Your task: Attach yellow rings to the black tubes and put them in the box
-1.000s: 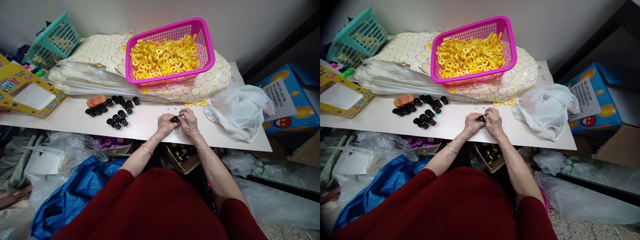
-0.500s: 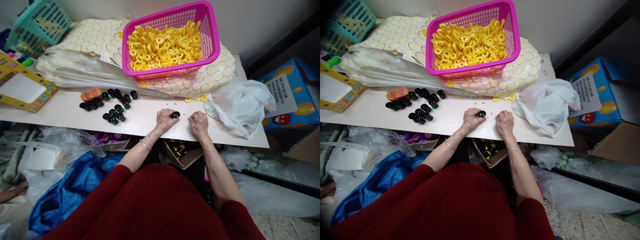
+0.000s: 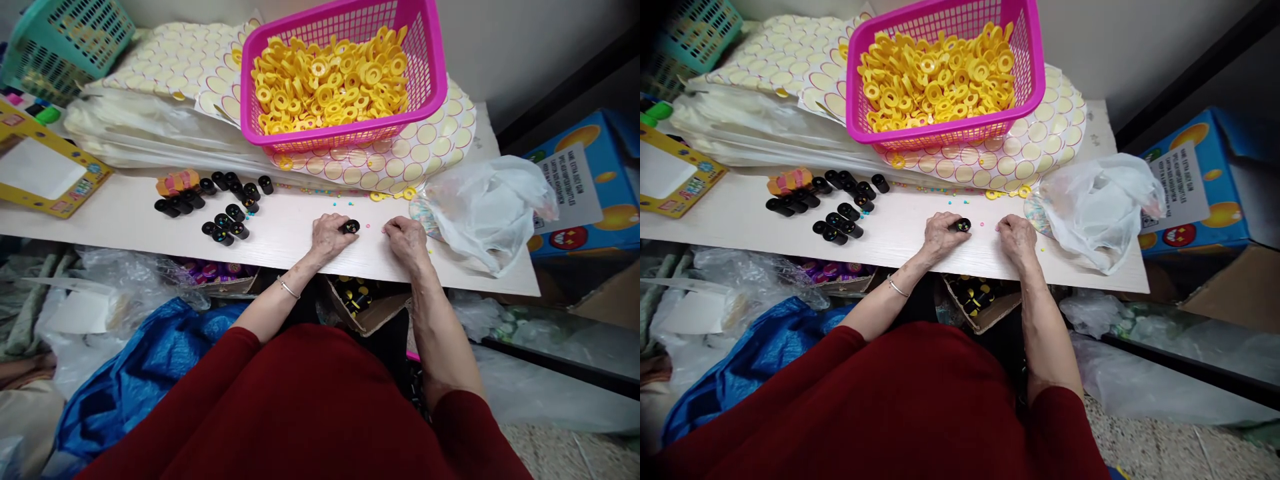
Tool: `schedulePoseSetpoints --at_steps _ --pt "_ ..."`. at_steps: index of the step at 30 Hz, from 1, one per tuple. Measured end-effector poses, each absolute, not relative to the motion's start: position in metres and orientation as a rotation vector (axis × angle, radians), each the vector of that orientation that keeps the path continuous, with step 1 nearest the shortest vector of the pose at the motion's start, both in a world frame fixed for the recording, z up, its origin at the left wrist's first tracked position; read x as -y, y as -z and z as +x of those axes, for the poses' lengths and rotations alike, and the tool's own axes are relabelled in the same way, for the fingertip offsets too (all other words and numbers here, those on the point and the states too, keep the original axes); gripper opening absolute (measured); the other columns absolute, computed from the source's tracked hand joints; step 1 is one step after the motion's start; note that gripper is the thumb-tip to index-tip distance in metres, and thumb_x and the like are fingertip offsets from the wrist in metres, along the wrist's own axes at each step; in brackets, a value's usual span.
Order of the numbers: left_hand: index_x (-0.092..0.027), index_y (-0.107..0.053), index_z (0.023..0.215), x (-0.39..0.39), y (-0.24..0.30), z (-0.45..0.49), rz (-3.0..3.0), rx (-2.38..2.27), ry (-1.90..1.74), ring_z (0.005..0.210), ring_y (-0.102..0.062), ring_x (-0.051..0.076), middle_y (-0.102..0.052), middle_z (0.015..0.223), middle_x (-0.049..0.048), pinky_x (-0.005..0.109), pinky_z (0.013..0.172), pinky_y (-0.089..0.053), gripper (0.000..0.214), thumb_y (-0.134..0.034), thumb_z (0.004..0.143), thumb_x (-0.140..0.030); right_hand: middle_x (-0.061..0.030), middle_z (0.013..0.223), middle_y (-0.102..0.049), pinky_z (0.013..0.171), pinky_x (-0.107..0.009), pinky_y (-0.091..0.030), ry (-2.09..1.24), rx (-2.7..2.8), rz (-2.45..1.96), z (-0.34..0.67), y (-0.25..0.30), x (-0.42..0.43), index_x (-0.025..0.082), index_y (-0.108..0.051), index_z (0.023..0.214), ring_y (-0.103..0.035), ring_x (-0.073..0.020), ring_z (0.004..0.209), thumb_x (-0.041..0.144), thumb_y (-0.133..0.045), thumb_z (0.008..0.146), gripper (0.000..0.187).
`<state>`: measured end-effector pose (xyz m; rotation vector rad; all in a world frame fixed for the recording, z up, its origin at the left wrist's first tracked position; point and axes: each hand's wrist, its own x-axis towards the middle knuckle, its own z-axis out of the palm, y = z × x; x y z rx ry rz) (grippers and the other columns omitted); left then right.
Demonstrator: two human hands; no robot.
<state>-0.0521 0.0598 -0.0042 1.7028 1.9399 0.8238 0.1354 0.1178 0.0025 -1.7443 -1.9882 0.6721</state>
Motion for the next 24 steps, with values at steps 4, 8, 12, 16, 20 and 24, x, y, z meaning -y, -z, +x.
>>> schedulePoseSetpoints --at_steps 4,8,12,16,20,24 --pt "-0.027 -0.070 0.091 -0.060 0.004 -0.052 1.700 -1.943 -0.824 0.096 -0.055 0.022 -0.069 0.095 0.0004 0.037 0.086 -0.038 0.026 -0.074 0.066 -0.032 -0.0060 0.077 -0.066 0.068 -0.034 -0.044 -0.639 2.043 -1.585 0.140 0.004 -0.112 0.020 -0.068 0.074 -0.058 -0.0215 0.074 0.031 -0.051 0.074 0.020" --pt "-0.026 -0.070 0.090 -0.059 0.004 -0.052 1.719 -1.923 -0.816 0.096 -0.055 0.022 -0.069 0.096 0.0007 0.037 0.086 -0.038 0.026 -0.074 0.066 -0.033 -0.0066 0.080 -0.063 0.071 -0.037 -0.044 -0.479 2.089 -1.541 0.132 0.005 -0.105 0.021 -0.064 0.071 -0.057 -0.0230 0.078 0.026 -0.051 0.075 0.015" --pt "-0.028 -0.071 0.090 -0.058 0.004 -0.051 1.733 -1.900 -0.814 0.097 -0.055 0.021 -0.070 0.094 -0.0006 0.037 0.087 -0.036 0.025 -0.073 0.068 -0.039 -0.0056 0.081 -0.061 0.074 -0.036 -0.045 -0.468 2.096 -1.336 0.113 -0.006 -0.097 0.023 -0.063 0.077 -0.055 -0.0218 0.081 0.026 -0.048 0.081 0.015" --pt "-0.028 -0.071 0.089 -0.057 0.005 -0.050 1.739 -1.902 -0.822 0.097 -0.055 0.021 -0.071 0.093 -0.0006 0.037 0.086 -0.036 0.021 -0.068 0.072 -0.040 -0.0057 0.083 -0.061 0.076 -0.036 -0.043 -0.430 2.250 -1.211 0.093 -0.018 -0.092 0.023 -0.064 0.080 -0.052 -0.0224 0.082 0.027 -0.048 0.084 0.017" --pt "-0.028 -0.070 0.088 -0.057 0.004 -0.050 1.753 -1.914 -0.812 0.096 -0.054 0.021 -0.070 0.091 -0.0009 0.037 0.085 -0.036 0.018 -0.067 0.071 -0.034 -0.0065 0.080 -0.060 0.071 -0.036 -0.039 -0.343 2.396 -1.227 0.084 -0.023 -0.092 0.022 -0.066 0.079 -0.049 -0.0231 0.080 0.026 -0.050 0.083 0.017" --pt "-0.026 -0.069 0.083 -0.056 0.003 -0.050 1.763 -1.907 -0.826 0.095 -0.054 0.021 -0.070 0.088 -0.0007 0.037 0.083 -0.036 0.014 -0.064 0.072 -0.033 -0.0075 0.078 -0.059 0.067 -0.036 -0.035 -0.293 2.472 -1.253 0.082 -0.026 -0.094 0.021 -0.066 0.077 -0.047 -0.0229 0.079 0.024 -0.050 0.082 0.018"
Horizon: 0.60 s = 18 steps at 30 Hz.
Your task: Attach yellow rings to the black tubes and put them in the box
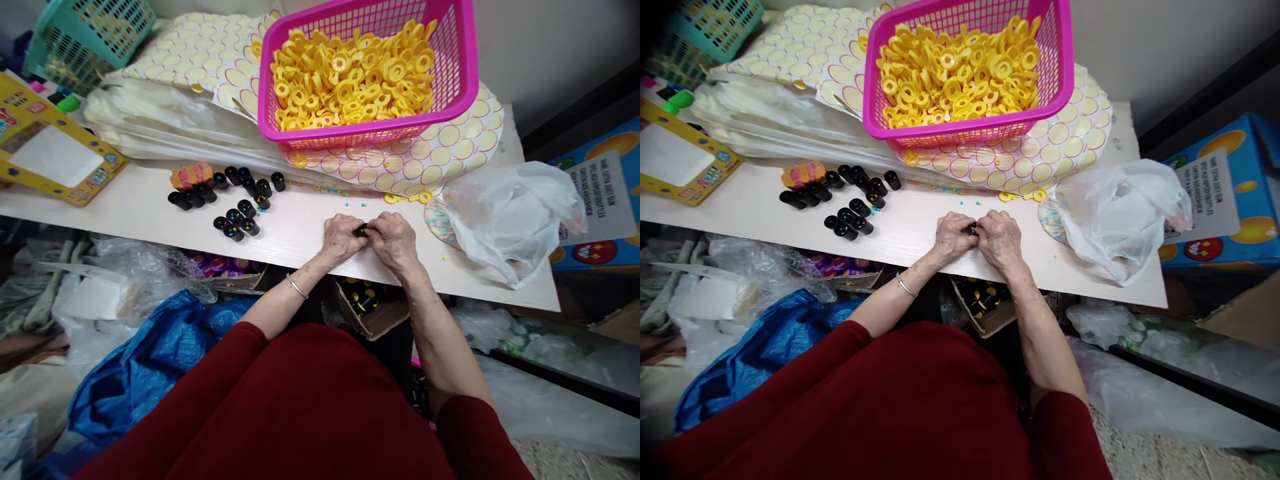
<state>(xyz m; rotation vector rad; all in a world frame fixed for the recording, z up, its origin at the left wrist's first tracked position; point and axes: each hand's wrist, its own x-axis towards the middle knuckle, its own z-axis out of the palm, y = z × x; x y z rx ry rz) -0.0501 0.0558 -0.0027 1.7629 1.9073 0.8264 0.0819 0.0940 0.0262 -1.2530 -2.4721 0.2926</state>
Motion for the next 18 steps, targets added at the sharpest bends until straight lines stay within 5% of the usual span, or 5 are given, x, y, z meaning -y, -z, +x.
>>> schedulePoseSetpoints --at_steps 11,18 --pt "-0.026 -0.069 0.081 -0.056 0.003 -0.051 1.788 -1.890 -0.803 0.096 -0.053 0.022 -0.068 0.085 -0.0002 0.037 0.083 -0.036 0.013 -0.065 0.072 -0.034 -0.0079 0.076 -0.059 0.063 -0.035 -0.036 -0.385 2.458 -1.352 0.076 -0.028 -0.097 0.021 -0.066 0.069 -0.049 -0.0230 0.079 0.022 -0.050 0.079 0.019" --pt "-0.026 -0.070 0.085 -0.056 0.005 -0.051 1.787 -1.881 -0.822 0.095 -0.054 0.021 -0.069 0.089 0.0003 0.037 0.085 -0.035 0.018 -0.065 0.072 -0.036 -0.0009 0.067 -0.057 0.063 -0.030 -0.041 -0.818 2.100 -1.251 0.085 -0.022 -0.097 0.020 -0.069 0.070 -0.053 -0.0155 0.066 0.027 -0.059 0.071 0.012"
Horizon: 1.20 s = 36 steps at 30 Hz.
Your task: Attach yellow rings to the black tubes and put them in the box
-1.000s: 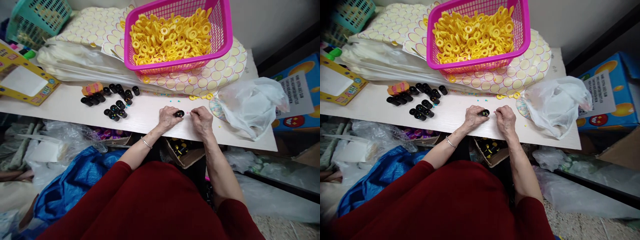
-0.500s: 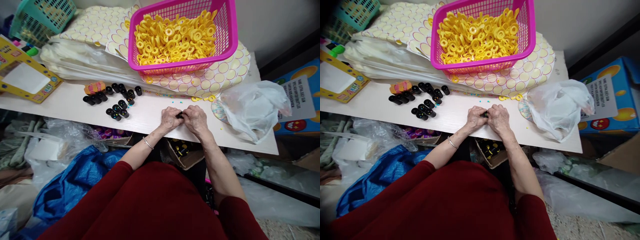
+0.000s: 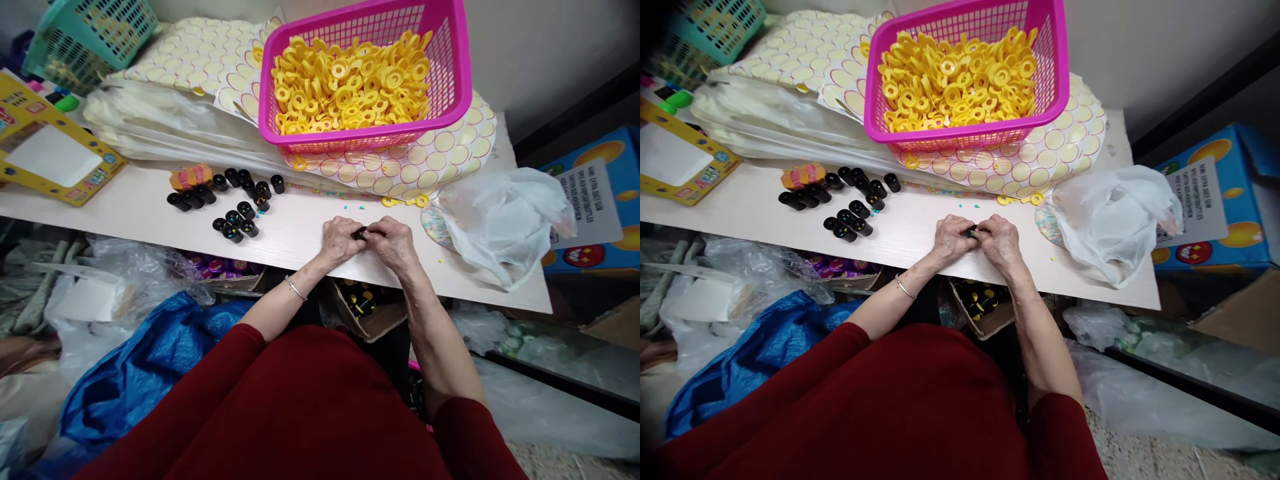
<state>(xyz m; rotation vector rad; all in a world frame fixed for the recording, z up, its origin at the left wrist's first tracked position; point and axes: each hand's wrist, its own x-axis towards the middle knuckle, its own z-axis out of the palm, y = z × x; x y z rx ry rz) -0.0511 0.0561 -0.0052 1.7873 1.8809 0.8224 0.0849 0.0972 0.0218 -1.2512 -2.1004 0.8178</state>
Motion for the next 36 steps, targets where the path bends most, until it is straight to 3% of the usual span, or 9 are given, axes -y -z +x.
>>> schedulePoseSetpoints --at_steps 4,11,15,19,25,31,36 --pt "-0.025 -0.070 0.083 -0.055 0.004 -0.051 1.779 -1.872 -0.840 0.094 -0.054 0.021 -0.070 0.088 0.0005 0.037 0.083 -0.035 0.020 -0.067 0.071 -0.041 -0.0009 0.071 -0.062 0.065 -0.031 -0.044 -1.002 1.884 -1.249 0.097 -0.017 -0.108 0.018 -0.070 0.076 -0.056 -0.0155 0.067 0.030 -0.063 0.068 0.016" --pt "-0.025 -0.072 0.083 -0.056 0.004 -0.051 1.721 -1.891 -0.895 0.095 -0.055 0.022 -0.071 0.090 0.0005 0.038 0.086 -0.035 0.022 -0.074 0.063 -0.036 -0.0102 0.087 -0.065 0.077 -0.038 -0.044 -0.422 1.912 -1.717 0.100 -0.004 -0.149 0.016 -0.071 0.085 -0.059 -0.0244 0.083 0.032 -0.055 0.075 0.025" --pt "-0.025 -0.072 0.081 -0.056 0.007 -0.051 1.725 -1.885 -0.916 0.094 -0.056 0.022 -0.071 0.087 0.0006 0.038 0.086 -0.035 0.022 -0.075 0.062 -0.035 -0.0140 0.095 -0.063 0.073 -0.038 -0.043 -0.288 2.018 -1.859 0.083 -0.003 -0.159 0.016 -0.069 0.093 -0.057 -0.0274 0.087 0.046 -0.051 0.081 0.037" --pt "-0.025 -0.072 0.082 -0.056 0.007 -0.051 1.722 -1.887 -0.933 0.094 -0.056 0.022 -0.071 0.087 0.0003 0.038 0.086 -0.035 0.024 -0.075 0.061 -0.035 -0.0165 0.102 -0.060 0.076 -0.041 -0.042 -0.228 2.061 -1.914 0.071 -0.001 -0.163 0.015 -0.065 0.092 -0.055 -0.0296 0.093 0.039 -0.049 0.082 0.030" --pt "-0.025 -0.073 0.083 -0.058 0.005 -0.051 1.739 -1.854 -0.928 0.095 -0.056 0.022 -0.071 0.087 0.0006 0.038 0.085 -0.036 0.026 -0.077 0.058 -0.034 -0.0161 0.103 -0.059 0.078 -0.045 -0.042 -0.272 2.140 -1.741 0.082 0.004 -0.163 0.016 -0.058 0.091 -0.051 -0.0310 0.096 0.030 -0.051 0.076 0.021" --pt "-0.025 -0.072 0.081 -0.057 0.006 -0.050 1.752 -1.860 -0.917 0.094 -0.056 0.022 -0.070 0.086 0.0005 0.037 0.085 -0.036 0.025 -0.075 0.061 -0.039 -0.0061 0.087 -0.062 0.075 -0.039 -0.044 -0.370 1.936 -1.410 0.097 -0.002 -0.130 0.021 -0.057 0.089 -0.052 -0.0229 0.082 0.044 -0.056 0.077 0.026" --pt "-0.024 -0.071 0.077 -0.057 0.008 -0.050 1.785 -1.852 -0.911 0.090 -0.055 0.019 -0.069 0.083 0.0002 0.036 0.084 -0.037 0.016 -0.068 0.069 -0.037 -0.0045 0.084 -0.064 0.077 -0.038 -0.045 -0.379 2.074 -1.105 0.094 -0.021 -0.091 0.022 -0.060 0.091 -0.052 -0.0230 0.086 0.046 -0.059 0.079 0.027"
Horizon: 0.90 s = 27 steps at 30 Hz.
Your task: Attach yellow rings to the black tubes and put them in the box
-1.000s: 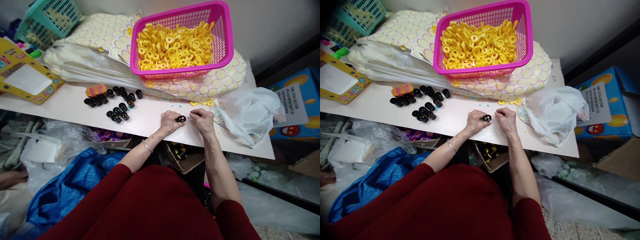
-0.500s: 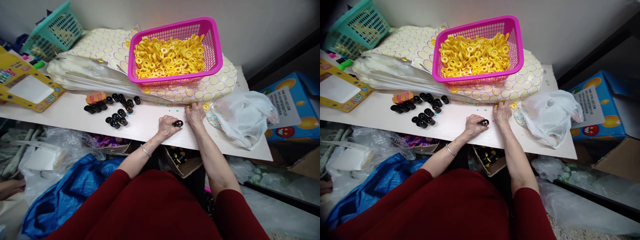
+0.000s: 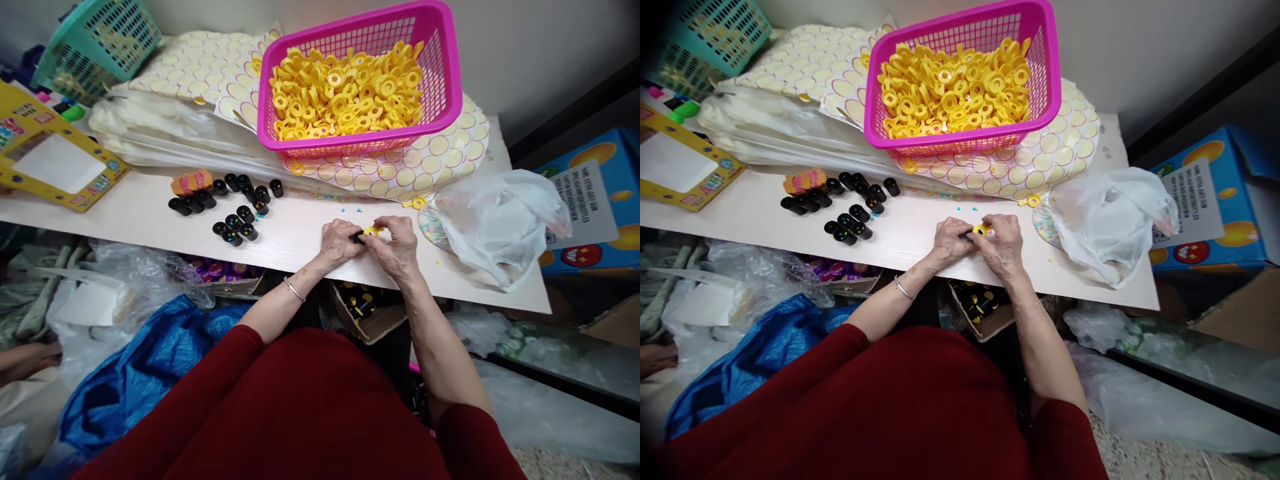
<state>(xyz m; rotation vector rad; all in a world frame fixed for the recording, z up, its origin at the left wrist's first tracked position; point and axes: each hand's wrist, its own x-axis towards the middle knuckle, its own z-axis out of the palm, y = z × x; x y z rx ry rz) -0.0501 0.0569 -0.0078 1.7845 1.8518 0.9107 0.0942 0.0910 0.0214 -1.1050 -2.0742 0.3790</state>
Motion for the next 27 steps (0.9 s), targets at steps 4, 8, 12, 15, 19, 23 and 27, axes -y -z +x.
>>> schedulePoseSetpoints --at_steps 4,8,12,15,19,23,27 --pt "-0.024 -0.069 0.076 -0.057 0.010 -0.051 1.827 -1.854 -0.913 0.089 -0.055 0.018 -0.068 0.081 0.0002 0.034 0.083 -0.038 0.010 -0.063 0.072 -0.030 -0.0068 0.088 -0.064 0.078 -0.039 -0.044 -0.315 2.226 -1.093 0.090 -0.023 -0.084 0.021 -0.063 0.093 -0.050 -0.0249 0.090 0.043 -0.057 0.081 0.025" --pt "-0.023 -0.070 0.078 -0.056 0.011 -0.051 1.850 -1.837 -0.927 0.088 -0.055 0.018 -0.067 0.080 0.0003 0.034 0.083 -0.038 0.012 -0.061 0.071 -0.026 -0.0074 0.090 -0.064 0.076 -0.039 -0.043 -0.307 2.306 -1.148 0.088 -0.019 -0.090 0.021 -0.066 0.090 -0.048 -0.0252 0.089 0.042 -0.056 0.082 0.025" --pt "-0.023 -0.069 0.074 -0.057 0.010 -0.051 1.817 -1.826 -0.956 0.087 -0.054 0.019 -0.067 0.078 0.0015 0.035 0.083 -0.038 0.011 -0.059 0.070 -0.023 -0.0077 0.091 -0.063 0.077 -0.038 -0.042 -0.338 2.371 -1.227 0.085 -0.024 -0.090 0.022 -0.068 0.085 -0.046 -0.0252 0.091 0.040 -0.054 0.083 0.023" --pt "-0.022 -0.068 0.070 -0.057 0.010 -0.051 1.815 -1.803 -0.958 0.085 -0.053 0.019 -0.067 0.076 0.0016 0.035 0.082 -0.038 0.010 -0.058 0.070 -0.022 -0.0079 0.091 -0.063 0.078 -0.039 -0.043 -0.357 2.398 -1.255 0.082 -0.029 -0.088 0.022 -0.069 0.085 -0.046 -0.0260 0.092 0.040 -0.055 0.083 0.023" --pt "-0.021 -0.068 0.069 -0.057 0.010 -0.054 1.757 -1.703 -1.044 0.084 -0.053 0.019 -0.067 0.075 0.0015 0.034 0.081 -0.041 0.010 -0.059 0.066 -0.020 -0.0076 0.091 -0.062 0.077 -0.038 -0.043 -0.388 2.395 -1.288 0.081 -0.028 -0.088 0.023 -0.071 0.084 -0.046 -0.0256 0.091 0.042 -0.055 0.083 0.025" --pt "-0.015 -0.071 0.083 -0.057 0.007 -0.057 1.324 -1.375 -1.293 0.075 -0.056 0.014 -0.068 0.083 0.0033 0.029 0.072 -0.044 0.021 -0.058 0.066 -0.019 -0.0085 0.091 -0.062 0.078 -0.038 -0.043 -0.397 2.360 -1.290 0.082 -0.021 -0.089 0.021 -0.070 0.088 -0.047 -0.0252 0.091 0.041 -0.053 0.084 0.027" --pt "-0.012 -0.071 0.080 -0.059 0.004 -0.055 0.941 -1.169 -1.311 0.057 -0.050 0.009 -0.065 0.071 0.0028 0.024 0.055 -0.039 0.028 -0.059 0.074 -0.036 -0.0100 0.092 -0.064 0.080 -0.039 -0.045 -0.397 2.256 -1.226 0.083 -0.015 -0.089 0.017 -0.065 0.104 -0.048 -0.0255 0.090 0.038 -0.053 0.084 0.032"
